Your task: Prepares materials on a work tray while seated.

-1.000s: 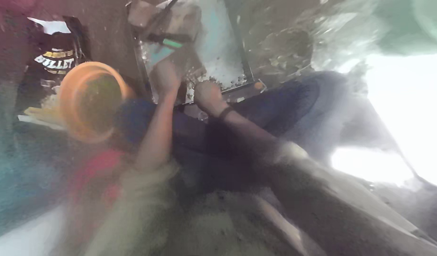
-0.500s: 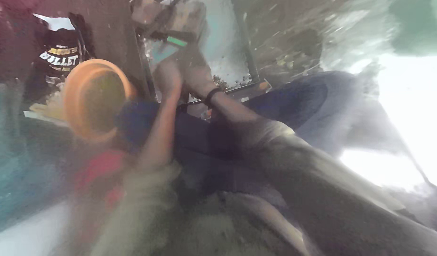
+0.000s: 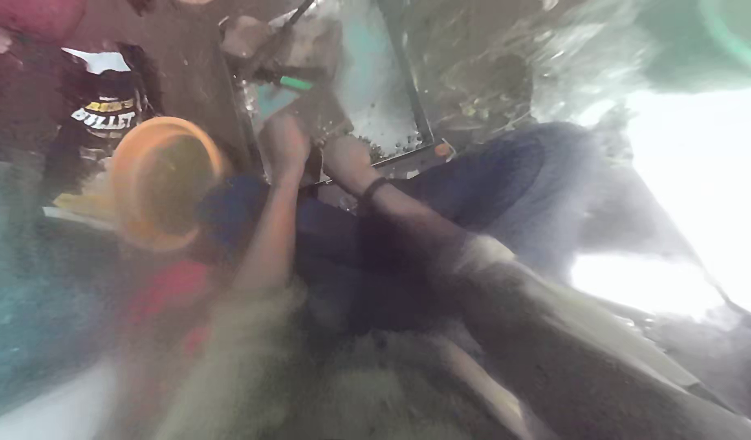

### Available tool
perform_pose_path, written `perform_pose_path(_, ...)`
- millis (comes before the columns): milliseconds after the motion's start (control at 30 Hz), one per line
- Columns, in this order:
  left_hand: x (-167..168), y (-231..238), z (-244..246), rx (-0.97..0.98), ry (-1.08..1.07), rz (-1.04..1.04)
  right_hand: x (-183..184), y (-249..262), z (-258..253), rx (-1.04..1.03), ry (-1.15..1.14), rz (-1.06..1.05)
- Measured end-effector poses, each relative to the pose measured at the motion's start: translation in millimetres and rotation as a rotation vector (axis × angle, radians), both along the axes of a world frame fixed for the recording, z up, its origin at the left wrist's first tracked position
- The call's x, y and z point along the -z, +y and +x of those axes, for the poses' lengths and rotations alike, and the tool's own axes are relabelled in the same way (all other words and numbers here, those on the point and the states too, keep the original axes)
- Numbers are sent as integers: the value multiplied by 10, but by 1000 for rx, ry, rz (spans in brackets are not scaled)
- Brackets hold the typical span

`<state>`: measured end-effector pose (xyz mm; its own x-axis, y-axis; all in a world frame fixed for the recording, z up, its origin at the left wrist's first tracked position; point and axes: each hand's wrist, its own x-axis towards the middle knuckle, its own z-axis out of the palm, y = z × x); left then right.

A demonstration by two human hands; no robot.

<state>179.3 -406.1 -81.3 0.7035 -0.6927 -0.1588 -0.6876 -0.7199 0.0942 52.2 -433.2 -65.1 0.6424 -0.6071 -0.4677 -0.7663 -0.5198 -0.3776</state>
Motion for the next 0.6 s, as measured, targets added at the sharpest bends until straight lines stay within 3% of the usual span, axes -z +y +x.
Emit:
perform_pose_path(300,66,9,0,4,-18,12,111,-114,353,-55,-30,-12)
perform_pose_path(600,-38,-28,-35,0,3,14,51,145,-174,-33,117,44)
